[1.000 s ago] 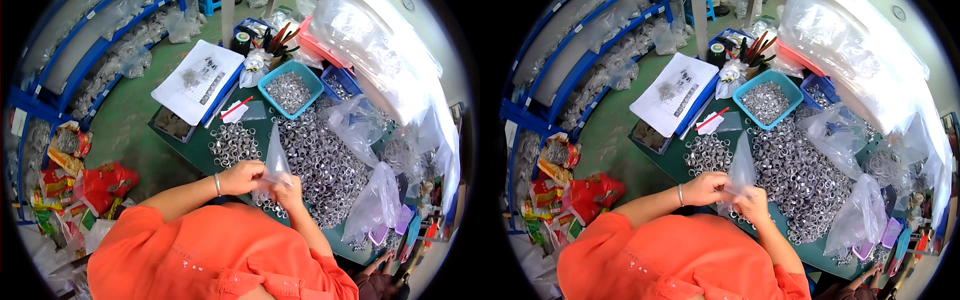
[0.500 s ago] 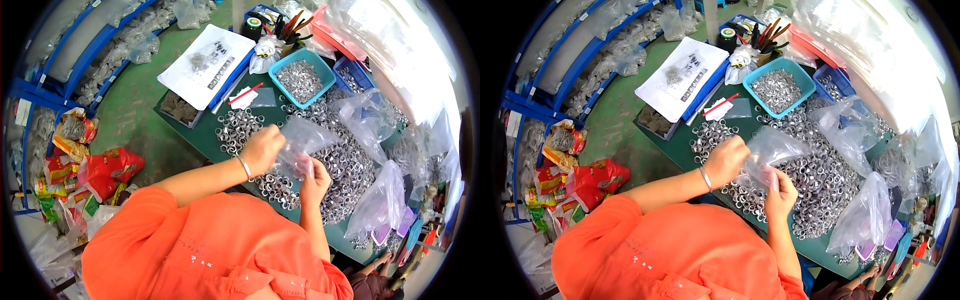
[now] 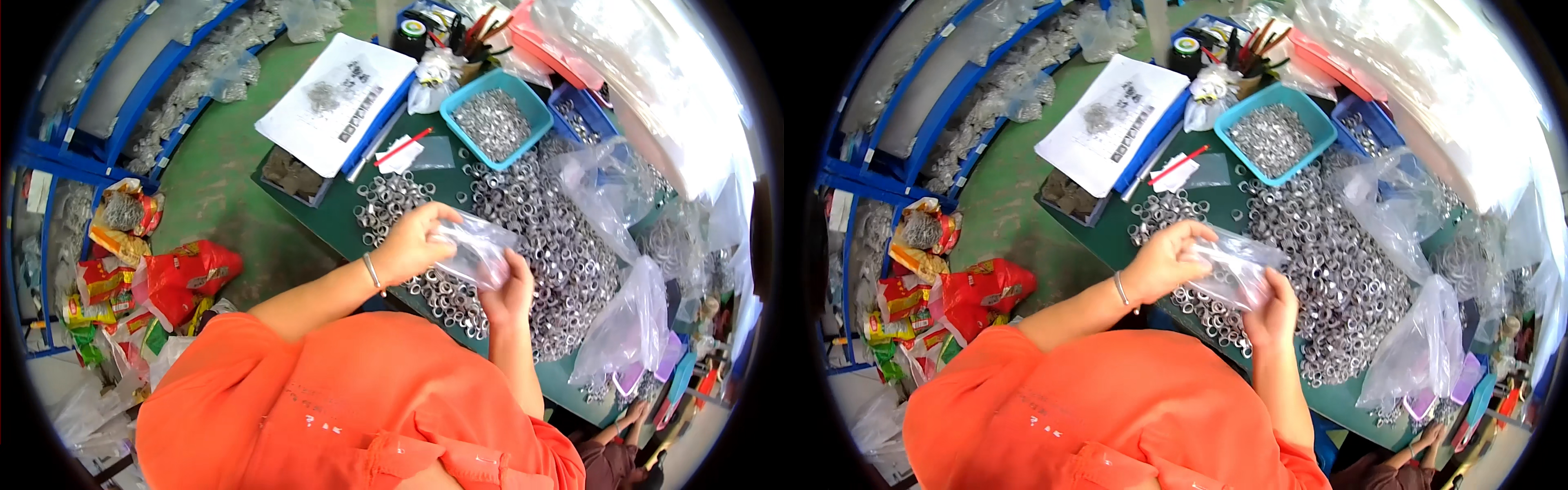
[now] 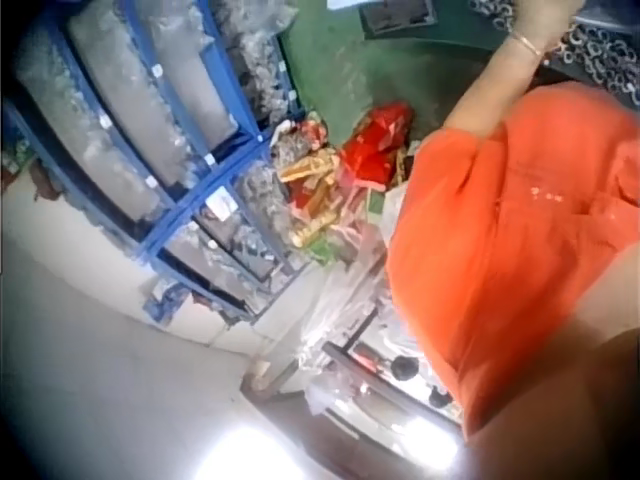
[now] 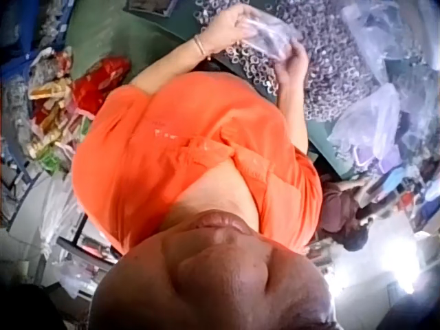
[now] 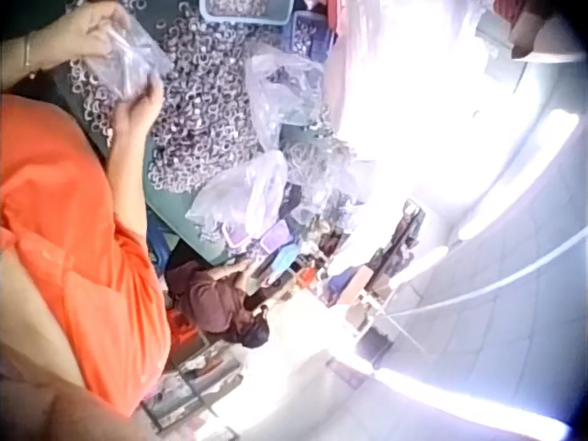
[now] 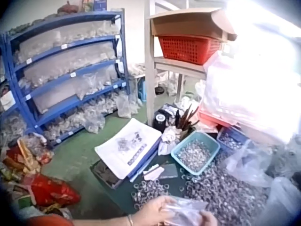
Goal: The person unpackages sample rings, compares them against a reference sheet, and sorts metal rings from a pile on the table by hand before walking away from the workstation.
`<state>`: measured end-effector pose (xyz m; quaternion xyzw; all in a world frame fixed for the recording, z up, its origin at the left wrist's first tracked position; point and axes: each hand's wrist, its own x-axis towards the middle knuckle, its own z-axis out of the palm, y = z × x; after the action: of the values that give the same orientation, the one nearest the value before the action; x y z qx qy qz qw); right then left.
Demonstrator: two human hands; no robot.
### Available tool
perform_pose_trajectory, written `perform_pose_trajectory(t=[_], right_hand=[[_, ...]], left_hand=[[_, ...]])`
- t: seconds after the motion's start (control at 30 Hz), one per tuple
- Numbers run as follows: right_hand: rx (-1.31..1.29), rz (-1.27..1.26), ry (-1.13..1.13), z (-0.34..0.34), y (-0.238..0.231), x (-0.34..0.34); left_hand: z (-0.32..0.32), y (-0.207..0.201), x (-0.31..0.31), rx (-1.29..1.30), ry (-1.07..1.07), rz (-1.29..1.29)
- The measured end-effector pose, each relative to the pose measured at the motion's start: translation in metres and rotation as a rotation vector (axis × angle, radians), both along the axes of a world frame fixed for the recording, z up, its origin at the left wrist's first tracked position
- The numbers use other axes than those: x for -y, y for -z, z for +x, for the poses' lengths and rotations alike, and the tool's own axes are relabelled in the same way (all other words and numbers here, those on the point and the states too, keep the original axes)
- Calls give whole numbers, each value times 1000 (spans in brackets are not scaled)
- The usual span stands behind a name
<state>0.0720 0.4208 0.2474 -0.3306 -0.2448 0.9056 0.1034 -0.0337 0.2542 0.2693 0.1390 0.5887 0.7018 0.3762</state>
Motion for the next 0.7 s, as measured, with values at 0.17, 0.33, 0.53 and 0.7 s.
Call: perform_pose_trajectory(t=[0.17,0.33,0.53,0.7], right_hand=[[-279,1688,-145,-11,-39,21],[-140,2445,-821,-41,-34,23],[-59,2523,-823,-41,-29,10],[-178,2547,-811,-47,-28,15]], left_hand=[[-32,5,0,-347,-72,-381],[-46,7,2,-545,-76,-399],[-52,-35,19,-1554,76,-328],[-66,-10,31,-1723,519,-682]])
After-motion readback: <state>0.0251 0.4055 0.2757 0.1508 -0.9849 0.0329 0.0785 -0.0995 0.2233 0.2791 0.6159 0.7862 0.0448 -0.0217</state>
